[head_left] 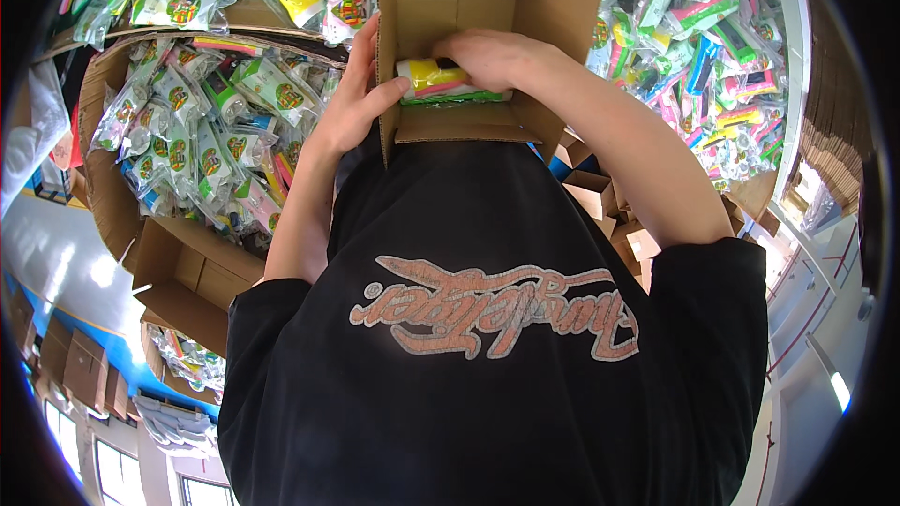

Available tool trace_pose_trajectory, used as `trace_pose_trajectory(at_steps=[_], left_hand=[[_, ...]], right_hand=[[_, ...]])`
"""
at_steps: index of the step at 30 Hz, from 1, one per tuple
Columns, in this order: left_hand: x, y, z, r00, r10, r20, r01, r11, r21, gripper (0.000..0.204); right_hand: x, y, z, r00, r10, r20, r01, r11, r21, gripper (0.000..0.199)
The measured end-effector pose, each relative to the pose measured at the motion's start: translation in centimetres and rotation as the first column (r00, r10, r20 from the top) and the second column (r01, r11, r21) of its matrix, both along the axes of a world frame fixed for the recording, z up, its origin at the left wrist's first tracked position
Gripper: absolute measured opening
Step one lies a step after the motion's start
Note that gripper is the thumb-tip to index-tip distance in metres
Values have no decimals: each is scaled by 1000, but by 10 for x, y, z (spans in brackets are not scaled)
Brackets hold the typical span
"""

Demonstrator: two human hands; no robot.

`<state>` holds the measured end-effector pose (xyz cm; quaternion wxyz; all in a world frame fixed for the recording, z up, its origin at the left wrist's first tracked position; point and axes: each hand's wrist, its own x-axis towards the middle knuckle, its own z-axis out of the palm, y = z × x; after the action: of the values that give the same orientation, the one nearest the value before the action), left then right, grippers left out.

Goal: The person packs various small packaged items by hand, taking them from a large bin and placing them neatly into a cardboard box, then seals the box with packaging tape using a tape dispenser.

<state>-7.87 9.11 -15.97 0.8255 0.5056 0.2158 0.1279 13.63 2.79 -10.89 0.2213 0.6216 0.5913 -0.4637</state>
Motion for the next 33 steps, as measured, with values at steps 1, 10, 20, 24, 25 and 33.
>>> trace_pose_trajectory(at_steps=[1, 10, 20, 24, 25, 33], left_hand=[[0, -1, 0, 1000, 14, -25, -14, 1000, 19, 89], [5, -7, 10, 998, -17, -68, 22, 997, 71, 85], [14, -18, 11, 992, -1, -124, 6, 999, 39, 82], [16, -21, 15, 989, 49, -136, -39, 997, 71, 85], [17, -23, 15, 988, 55, -142, -45, 996, 71, 85], [17, -24, 6, 996, 14, -84, -15, 1000, -23, 83]], right_hand=[[-4, 4, 3, 998, -67, 18, 67, 998, -10, 53], [-31, 29, 15, 978, -16, 208, 52, 984, -169, 26], [-27, -5, -42, 936, -203, 288, 166, 975, 148, 30], [-16, 8, -14, 947, -227, 226, 216, 974, 75, 43], [-18, 14, -18, 939, -206, 274, 223, 974, -30, 45], [-28, -3, -21, 919, -136, 371, 116, 990, 74, 40]])
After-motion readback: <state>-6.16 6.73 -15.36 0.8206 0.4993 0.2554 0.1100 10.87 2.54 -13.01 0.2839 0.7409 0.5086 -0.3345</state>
